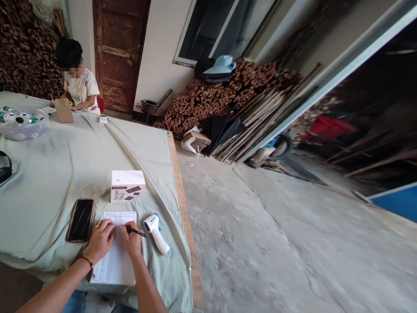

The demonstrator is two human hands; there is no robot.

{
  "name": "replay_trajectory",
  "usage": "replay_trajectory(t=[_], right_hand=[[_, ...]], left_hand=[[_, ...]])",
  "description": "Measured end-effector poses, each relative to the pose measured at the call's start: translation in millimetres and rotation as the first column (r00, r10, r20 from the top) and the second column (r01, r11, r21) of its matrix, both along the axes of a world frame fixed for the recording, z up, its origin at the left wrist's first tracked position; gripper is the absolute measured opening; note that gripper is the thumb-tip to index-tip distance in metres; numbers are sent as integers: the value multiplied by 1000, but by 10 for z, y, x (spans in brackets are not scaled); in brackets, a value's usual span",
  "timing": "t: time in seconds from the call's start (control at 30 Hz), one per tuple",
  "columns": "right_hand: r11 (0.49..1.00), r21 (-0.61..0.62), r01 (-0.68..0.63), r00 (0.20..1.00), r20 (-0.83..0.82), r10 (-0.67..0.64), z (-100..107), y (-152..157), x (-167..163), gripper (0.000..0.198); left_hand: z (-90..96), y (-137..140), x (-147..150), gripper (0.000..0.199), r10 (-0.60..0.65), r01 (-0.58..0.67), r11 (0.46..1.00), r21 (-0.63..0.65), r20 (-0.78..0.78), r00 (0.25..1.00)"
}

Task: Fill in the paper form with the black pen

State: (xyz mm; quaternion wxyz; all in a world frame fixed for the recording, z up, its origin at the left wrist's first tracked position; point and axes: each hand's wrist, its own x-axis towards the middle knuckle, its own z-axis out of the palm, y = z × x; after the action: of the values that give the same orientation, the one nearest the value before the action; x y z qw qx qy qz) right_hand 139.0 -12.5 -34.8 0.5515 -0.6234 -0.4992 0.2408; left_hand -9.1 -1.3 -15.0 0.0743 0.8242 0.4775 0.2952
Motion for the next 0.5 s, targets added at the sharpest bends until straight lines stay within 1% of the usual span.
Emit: replay_trajectory(t=[0.23,0.5], right_hand=[[999,31,18,999,30,-19,-15,-1,-7,19],[1000,3,8,999,36,-8,23,-13,2,18]], left_hand=[[29,-9,-1,21,-6,6,1000,-17,3,1000],[52,-13,-2,21,-10,10,1000,-17,16,1000]])
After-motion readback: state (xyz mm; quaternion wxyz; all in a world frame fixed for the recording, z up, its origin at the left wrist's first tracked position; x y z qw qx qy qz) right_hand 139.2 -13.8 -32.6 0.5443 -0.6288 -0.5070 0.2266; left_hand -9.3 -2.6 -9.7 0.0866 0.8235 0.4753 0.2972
